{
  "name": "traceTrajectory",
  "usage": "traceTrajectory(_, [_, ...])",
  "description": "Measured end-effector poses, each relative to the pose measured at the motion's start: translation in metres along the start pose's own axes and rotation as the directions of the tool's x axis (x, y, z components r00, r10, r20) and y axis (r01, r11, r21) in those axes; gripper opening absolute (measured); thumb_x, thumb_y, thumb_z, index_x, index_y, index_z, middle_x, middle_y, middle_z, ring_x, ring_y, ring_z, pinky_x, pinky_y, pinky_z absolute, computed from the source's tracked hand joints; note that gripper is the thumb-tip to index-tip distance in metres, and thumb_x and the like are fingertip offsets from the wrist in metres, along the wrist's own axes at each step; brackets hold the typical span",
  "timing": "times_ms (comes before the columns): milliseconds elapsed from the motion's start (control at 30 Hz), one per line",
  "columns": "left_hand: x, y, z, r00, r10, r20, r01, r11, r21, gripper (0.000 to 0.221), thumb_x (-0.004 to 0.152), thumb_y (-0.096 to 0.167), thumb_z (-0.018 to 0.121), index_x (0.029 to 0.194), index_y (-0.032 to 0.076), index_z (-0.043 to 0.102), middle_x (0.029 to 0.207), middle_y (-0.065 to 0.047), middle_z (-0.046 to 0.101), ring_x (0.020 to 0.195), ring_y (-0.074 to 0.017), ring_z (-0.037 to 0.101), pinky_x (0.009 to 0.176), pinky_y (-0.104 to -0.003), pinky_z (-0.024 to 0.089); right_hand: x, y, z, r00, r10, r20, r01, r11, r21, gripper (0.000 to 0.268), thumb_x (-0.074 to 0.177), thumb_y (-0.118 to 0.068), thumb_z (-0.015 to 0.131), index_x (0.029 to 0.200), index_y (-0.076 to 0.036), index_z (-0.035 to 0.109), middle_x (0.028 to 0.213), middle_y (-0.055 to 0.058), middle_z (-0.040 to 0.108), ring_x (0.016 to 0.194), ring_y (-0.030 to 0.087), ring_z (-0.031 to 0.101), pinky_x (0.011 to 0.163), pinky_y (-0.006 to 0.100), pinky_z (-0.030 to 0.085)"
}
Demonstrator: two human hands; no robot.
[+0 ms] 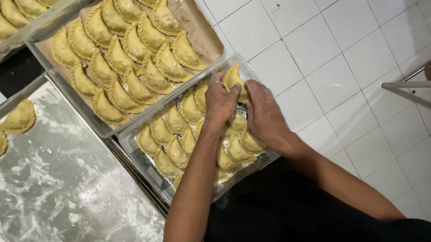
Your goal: Arranging raw pastries from a floured metal tray into plastic containers for storage or further processing.
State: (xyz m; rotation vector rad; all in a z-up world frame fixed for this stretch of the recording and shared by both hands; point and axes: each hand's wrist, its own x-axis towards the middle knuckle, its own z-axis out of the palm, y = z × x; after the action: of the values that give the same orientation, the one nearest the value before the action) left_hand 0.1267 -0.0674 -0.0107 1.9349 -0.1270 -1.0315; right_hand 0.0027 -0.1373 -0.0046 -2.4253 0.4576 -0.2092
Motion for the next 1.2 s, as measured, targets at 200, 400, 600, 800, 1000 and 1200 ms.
traceTrajectory(200, [-0.009, 0.018, -0.006, 0.99, 0.143, 0.011, -0.144, 0.986, 0.087, 0.046, 0.088, 0.017, 0.072, 0.129, 0.004, 0.058, 0.121, -0.027, 0.069, 0.119, -0.0437, 0.065, 0.098, -0.051, 0.055, -0.017, 0.008, -0.036, 0.987, 0.141, 0.07, -0.14, 0.99, -0.031, 0.042, 0.1, -0.008, 0.052, 0.141, -0.004, 0.048, 0.132, 0.019, 0.055, 0.131, 0.04, 0.05, 0.112, 0.054, 0.038])
traceTrajectory(400, [-0.007, 0.02, -0.002, 0.968, 0.239, 0.076, -0.25, 0.945, 0.21, 0.042, 0.09, 0.004, 0.065, 0.129, 0.001, 0.052, 0.123, -0.028, 0.061, 0.121, -0.0496, 0.061, 0.104, -0.057, 0.049, -0.03, 0.033, -0.047, 0.998, 0.047, -0.039, -0.048, 0.999, -0.013, 0.036, 0.097, -0.003, 0.059, 0.132, -0.005, 0.054, 0.128, 0.013, 0.058, 0.128, 0.037, 0.053, 0.109, 0.05, 0.041])
traceTrajectory(600, [0.007, 0.009, 0.008, 0.943, 0.313, 0.108, -0.312, 0.731, 0.607, 0.045, 0.095, 0.022, 0.061, 0.135, 0.002, 0.053, 0.121, -0.02, 0.062, 0.127, -0.0397, 0.053, 0.109, -0.059, 0.032, -0.036, 0.035, -0.047, 0.996, 0.076, -0.054, -0.072, 0.994, 0.08, 0.034, 0.095, -0.003, 0.065, 0.128, -0.003, 0.056, 0.123, 0.015, 0.056, 0.123, 0.039, 0.056, 0.106, 0.053, 0.042])
traceTrajectory(800, [0.009, -0.001, 0.015, 0.935, 0.337, 0.112, -0.295, 0.562, 0.773, 0.05, 0.099, 0.026, 0.058, 0.14, 0.0, 0.049, 0.128, -0.019, 0.059, 0.127, -0.0355, 0.047, 0.111, -0.058, 0.029, -0.031, 0.03, -0.051, 0.991, 0.125, -0.042, -0.118, 0.983, 0.139, 0.032, 0.095, -0.005, 0.067, 0.125, -0.001, 0.059, 0.122, 0.018, 0.056, 0.121, 0.042, 0.057, 0.104, 0.055, 0.043])
traceTrajectory(1000, [0.01, -0.009, 0.011, 0.92, 0.358, 0.161, -0.343, 0.532, 0.774, 0.054, 0.106, 0.027, 0.051, 0.152, 0.0, 0.042, 0.147, -0.019, 0.05, 0.139, -0.0341, 0.039, 0.117, -0.059, 0.024, -0.03, 0.034, -0.05, 0.993, 0.11, -0.031, -0.104, 0.982, 0.155, 0.032, 0.094, -0.003, 0.067, 0.125, 0.0, 0.059, 0.122, 0.019, 0.056, 0.121, 0.043, 0.057, 0.105, 0.055, 0.041])
traceTrajectory(1200, [-0.004, -0.011, 0.005, 0.912, 0.357, 0.204, -0.376, 0.526, 0.763, 0.06, 0.107, 0.035, 0.048, 0.156, 0.003, 0.037, 0.156, -0.018, 0.043, 0.146, -0.0344, 0.032, 0.119, -0.06, 0.019, -0.039, 0.051, -0.032, 0.989, 0.149, 0.021, -0.15, 0.977, 0.152, 0.037, 0.092, -0.003, 0.068, 0.128, 0.0, 0.057, 0.121, 0.019, 0.056, 0.117, 0.041, 0.059, 0.104, 0.055, 0.043])
